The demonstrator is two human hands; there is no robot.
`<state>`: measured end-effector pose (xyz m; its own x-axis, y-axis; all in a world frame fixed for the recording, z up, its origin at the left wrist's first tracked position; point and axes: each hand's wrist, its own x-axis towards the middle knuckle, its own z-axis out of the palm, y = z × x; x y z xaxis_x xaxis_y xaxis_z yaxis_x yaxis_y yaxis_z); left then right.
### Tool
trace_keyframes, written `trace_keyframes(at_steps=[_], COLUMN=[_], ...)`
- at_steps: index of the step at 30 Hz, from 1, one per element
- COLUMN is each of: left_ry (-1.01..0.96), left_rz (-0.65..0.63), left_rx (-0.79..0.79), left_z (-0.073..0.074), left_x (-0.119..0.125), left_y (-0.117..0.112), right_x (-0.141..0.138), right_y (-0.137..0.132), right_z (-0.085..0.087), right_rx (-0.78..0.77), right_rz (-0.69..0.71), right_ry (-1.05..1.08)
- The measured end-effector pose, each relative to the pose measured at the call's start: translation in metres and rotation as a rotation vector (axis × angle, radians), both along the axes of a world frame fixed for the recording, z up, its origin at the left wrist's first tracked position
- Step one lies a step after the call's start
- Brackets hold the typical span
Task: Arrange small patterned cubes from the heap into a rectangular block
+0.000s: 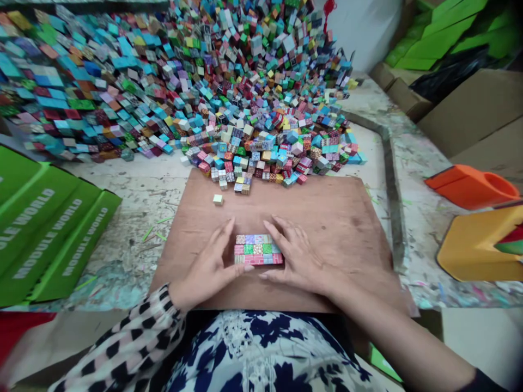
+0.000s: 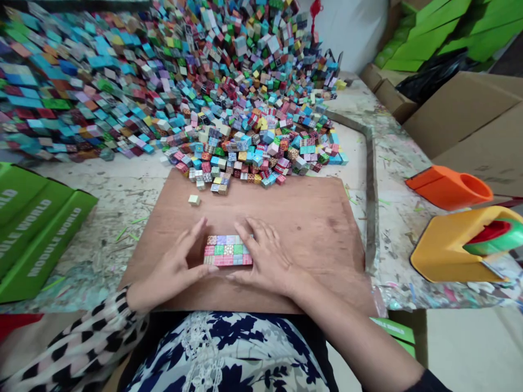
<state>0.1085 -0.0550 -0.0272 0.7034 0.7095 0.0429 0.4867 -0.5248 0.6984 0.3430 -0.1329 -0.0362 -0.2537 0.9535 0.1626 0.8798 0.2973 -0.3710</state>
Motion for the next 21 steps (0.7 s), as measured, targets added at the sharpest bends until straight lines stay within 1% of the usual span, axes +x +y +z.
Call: trace_keyframes(at_steps=[2,3,5,8,12,15,18,20,21], left_ry=[-0.066,-0.082,-0.076,-0.055,-0.040,-0.035,-0.037,-0.048,-0.055], left_rz=[0.090,0.102,0.055,-0.045,-0.076,-0.075,-0.081,-0.065,-0.039], left_rx=[-0.051,-0.051,-0.010,0.101,0.168,0.172,0.151,0.137,0.135], left_z=[-0.005,-0.007,-0.012,-0.018,-0.023,-0.021,-0.012,-0.003,0.001], left_x=[0.000,0.002,0.007,0.013,0.014,0.012,0.006,0.001,-0.001], left_y=[-0.013,-0.019,-0.028,-0.031,-0.027,-0.029,-0.033,-0.030,-0.025], right_x=[-0.002,-0.004,-0.009,-0.017,-0.021,-0.021,-0.017,-0.011,-0.008], right_y=[-0.002,-0.003,-0.002,0.003,0.005,-0.001,-0.001,0.011,0.022], right_z=[-0.003,-0.005,-0.009,-0.016,-0.021,-0.016,-0.002,0.008,0.012], right_rx=[0.018,0.030,0.053,0.073,0.071,0.059,-0.025,-0.082,-0.088], right_rz=[0.051,0.076,0.100,0.101,0.118,0.131,0.133,0.099,0.059], right_ry=[0.021,0.018,-0.011,-0.044,-0.036,-0.011,0.040,0.111,0.157])
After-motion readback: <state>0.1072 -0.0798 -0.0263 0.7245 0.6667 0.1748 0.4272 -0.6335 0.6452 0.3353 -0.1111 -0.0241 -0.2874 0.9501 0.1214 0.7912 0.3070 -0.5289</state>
